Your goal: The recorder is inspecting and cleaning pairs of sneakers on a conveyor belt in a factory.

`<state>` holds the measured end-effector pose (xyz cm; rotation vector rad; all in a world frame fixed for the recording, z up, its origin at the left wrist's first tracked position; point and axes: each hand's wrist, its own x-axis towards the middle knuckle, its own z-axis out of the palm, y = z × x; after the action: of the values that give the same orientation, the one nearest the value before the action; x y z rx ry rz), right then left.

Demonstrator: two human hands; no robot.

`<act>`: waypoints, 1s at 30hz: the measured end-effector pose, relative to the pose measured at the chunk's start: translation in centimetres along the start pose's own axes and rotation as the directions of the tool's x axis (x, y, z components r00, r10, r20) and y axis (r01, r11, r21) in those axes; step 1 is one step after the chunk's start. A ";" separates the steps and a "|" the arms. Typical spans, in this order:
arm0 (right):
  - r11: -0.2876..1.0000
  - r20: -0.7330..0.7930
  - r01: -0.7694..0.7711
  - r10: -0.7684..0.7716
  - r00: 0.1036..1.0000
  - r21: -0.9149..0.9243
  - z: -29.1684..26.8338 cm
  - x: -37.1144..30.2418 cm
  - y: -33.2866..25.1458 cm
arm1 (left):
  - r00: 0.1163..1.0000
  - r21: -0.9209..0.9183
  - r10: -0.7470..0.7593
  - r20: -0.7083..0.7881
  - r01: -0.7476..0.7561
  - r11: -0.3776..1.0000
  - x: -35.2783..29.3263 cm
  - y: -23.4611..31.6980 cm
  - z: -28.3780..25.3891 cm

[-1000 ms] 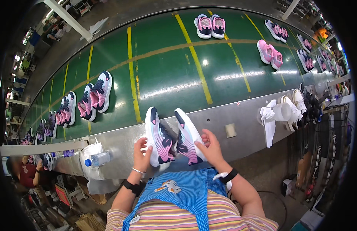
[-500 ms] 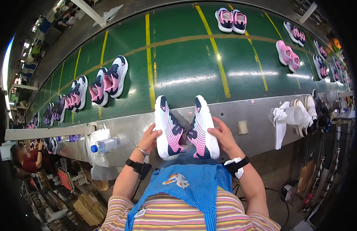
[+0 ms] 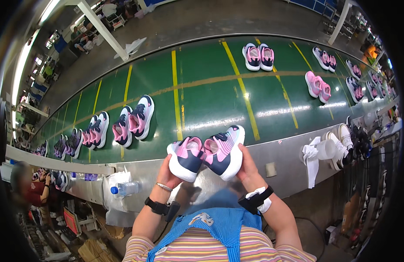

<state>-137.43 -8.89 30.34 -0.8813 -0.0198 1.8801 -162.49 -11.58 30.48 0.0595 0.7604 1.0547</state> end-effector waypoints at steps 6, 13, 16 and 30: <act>0.981 0.042 -0.072 0.065 0.997 0.180 0.4 0.4 1.4 | 0.990 -0.337 -0.081 0.117 0.116 0.934 -0.3 -0.2 2.5; 0.965 0.105 -0.140 0.120 0.987 0.220 1.0 0.1 1.9 | 0.989 -0.342 -0.111 0.094 0.137 0.930 -0.2 -0.4 0.9; 0.978 0.147 -0.139 0.116 0.982 0.154 0.3 -0.1 2.6 | 0.998 -0.208 -0.042 0.051 0.052 0.977 -0.5 -1.4 -0.5; -0.630 0.496 0.475 0.160 0.854 -0.615 -0.8 -7.3 4.9 | 0.950 0.861 0.312 -0.020 -0.142 0.488 -1.0 -10.3 -7.7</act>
<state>-139.22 -17.40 32.02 -1.3770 -2.6312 0.8036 -159.44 -20.01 21.24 0.9763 1.4268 0.8343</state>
